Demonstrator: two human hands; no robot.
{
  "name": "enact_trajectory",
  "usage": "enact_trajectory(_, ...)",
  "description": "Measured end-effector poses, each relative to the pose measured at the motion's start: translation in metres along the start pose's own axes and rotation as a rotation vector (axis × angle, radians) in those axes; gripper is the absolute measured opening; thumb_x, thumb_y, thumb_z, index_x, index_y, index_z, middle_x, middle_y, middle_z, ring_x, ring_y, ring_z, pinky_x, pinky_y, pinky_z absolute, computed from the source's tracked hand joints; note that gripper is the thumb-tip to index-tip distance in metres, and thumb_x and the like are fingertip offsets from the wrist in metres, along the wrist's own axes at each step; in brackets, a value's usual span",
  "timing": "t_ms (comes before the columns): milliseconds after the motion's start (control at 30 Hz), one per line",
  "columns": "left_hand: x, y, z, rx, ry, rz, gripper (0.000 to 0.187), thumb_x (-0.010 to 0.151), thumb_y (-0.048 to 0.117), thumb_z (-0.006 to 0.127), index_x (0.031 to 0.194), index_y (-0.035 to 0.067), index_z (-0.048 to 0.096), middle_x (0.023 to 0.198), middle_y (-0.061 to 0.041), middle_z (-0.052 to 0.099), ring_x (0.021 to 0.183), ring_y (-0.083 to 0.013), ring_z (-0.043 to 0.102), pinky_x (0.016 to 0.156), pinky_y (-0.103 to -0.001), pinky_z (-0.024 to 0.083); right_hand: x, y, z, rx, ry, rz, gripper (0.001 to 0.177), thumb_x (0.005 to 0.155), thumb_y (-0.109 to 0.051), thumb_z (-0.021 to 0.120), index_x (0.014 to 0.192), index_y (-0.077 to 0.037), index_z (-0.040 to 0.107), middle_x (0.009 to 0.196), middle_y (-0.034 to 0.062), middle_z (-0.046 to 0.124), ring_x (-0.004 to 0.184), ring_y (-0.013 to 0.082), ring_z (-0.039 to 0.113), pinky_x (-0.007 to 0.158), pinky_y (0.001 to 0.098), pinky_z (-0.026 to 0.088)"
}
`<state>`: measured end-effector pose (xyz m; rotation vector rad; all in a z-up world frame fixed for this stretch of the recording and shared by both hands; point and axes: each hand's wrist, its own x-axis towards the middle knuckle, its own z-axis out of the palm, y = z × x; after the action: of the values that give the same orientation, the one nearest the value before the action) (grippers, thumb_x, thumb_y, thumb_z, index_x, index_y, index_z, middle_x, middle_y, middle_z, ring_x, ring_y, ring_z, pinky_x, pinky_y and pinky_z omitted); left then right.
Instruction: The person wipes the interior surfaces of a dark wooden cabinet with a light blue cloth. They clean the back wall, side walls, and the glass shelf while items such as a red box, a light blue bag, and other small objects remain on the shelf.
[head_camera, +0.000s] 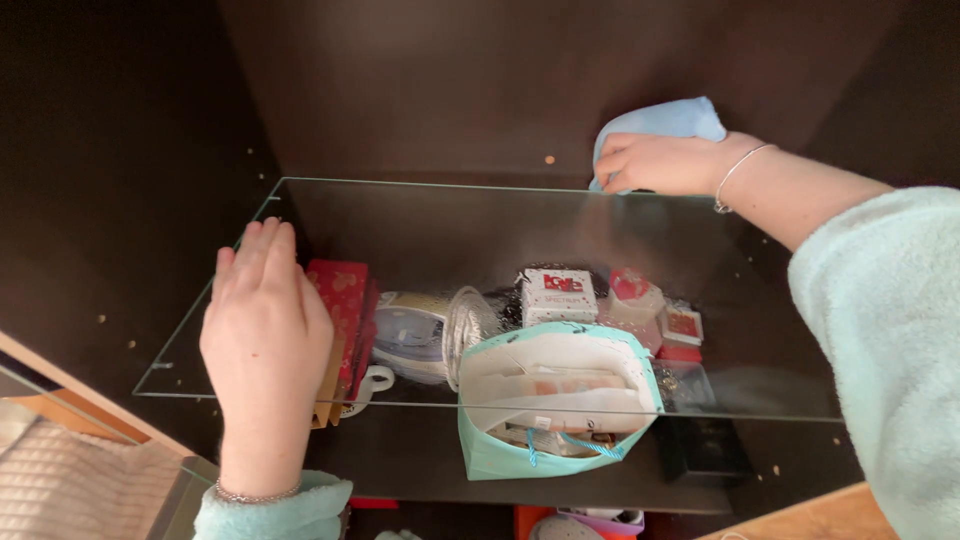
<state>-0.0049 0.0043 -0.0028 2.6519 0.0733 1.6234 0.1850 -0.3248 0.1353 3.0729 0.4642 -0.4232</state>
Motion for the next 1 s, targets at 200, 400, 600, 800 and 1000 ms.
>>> enact_trajectory(200, -0.003, -0.005, 0.004, 0.007, -0.022, -0.001, 0.036, 0.100, -0.004, 0.052, 0.133, -0.009, 0.067, 0.136, -0.023, 0.071, 0.131, -0.0376, 0.064, 0.115, -0.051, 0.047, 0.110, 0.151, 0.036, 1.599, -0.462, -0.338, 0.030, 0.083, -0.017, 0.022, 0.106, -0.007, 0.039, 0.108, -0.0002, 0.032, 0.110, 0.0121, 0.041, 0.107, 0.0270, 0.030)
enact_trajectory(400, -0.005, -0.006, 0.002, -0.004, -0.029, 0.008, 0.037, 0.100, -0.005, 0.051, 0.133, -0.009, 0.069, 0.137, -0.023, 0.071, 0.132, -0.0382, 0.064, 0.116, -0.051, 0.046, 0.129, 0.187, 0.051, 4.099, -1.286, 0.841, 0.047, 0.065, -0.026, 0.042, 0.108, -0.008, 0.046, 0.112, 0.0014, 0.035, 0.116, 0.0129, 0.040, 0.109, 0.0209, 0.033)
enact_trajectory(600, -0.005, -0.005, 0.003, -0.013, -0.018, 0.036, 0.037, 0.102, -0.005, 0.053, 0.133, -0.010, 0.071, 0.137, -0.025, 0.073, 0.130, -0.0397, 0.066, 0.116, -0.052, 0.048, 0.119, 0.209, 0.053, 4.220, -1.203, 1.274, 0.032, 0.080, -0.015, 0.067, 0.109, -0.026, 0.060, 0.109, -0.0092, 0.045, 0.110, 0.0129, 0.043, 0.088, 0.0235, 0.046)
enact_trajectory(800, -0.008, -0.010, 0.004, -0.026, -0.035, 0.022, 0.035, 0.104, -0.005, 0.052, 0.133, -0.010, 0.072, 0.137, -0.023, 0.073, 0.132, -0.0390, 0.065, 0.114, -0.052, 0.048, 0.095, 0.207, 0.055, 4.151, -0.892, 0.596, 0.099, 0.034, -0.038, 0.098, 0.116, -0.017, 0.047, 0.108, -0.0057, 0.045, 0.107, 0.0111, 0.043, 0.087, 0.0193, 0.045)
enact_trajectory(1000, -0.010, -0.012, 0.005, -0.040, -0.054, 0.008, 0.038, 0.104, -0.003, 0.049, 0.134, -0.009, 0.071, 0.139, -0.023, 0.071, 0.132, -0.0402, 0.064, 0.113, -0.052, 0.047, 0.083, 0.217, 0.053, 4.415, -0.981, 0.642, 0.072, 0.042, -0.028, 0.094, 0.103, -0.036, 0.058, 0.111, -0.0136, 0.046, 0.112, 0.0127, 0.046, 0.083, 0.0332, 0.055)
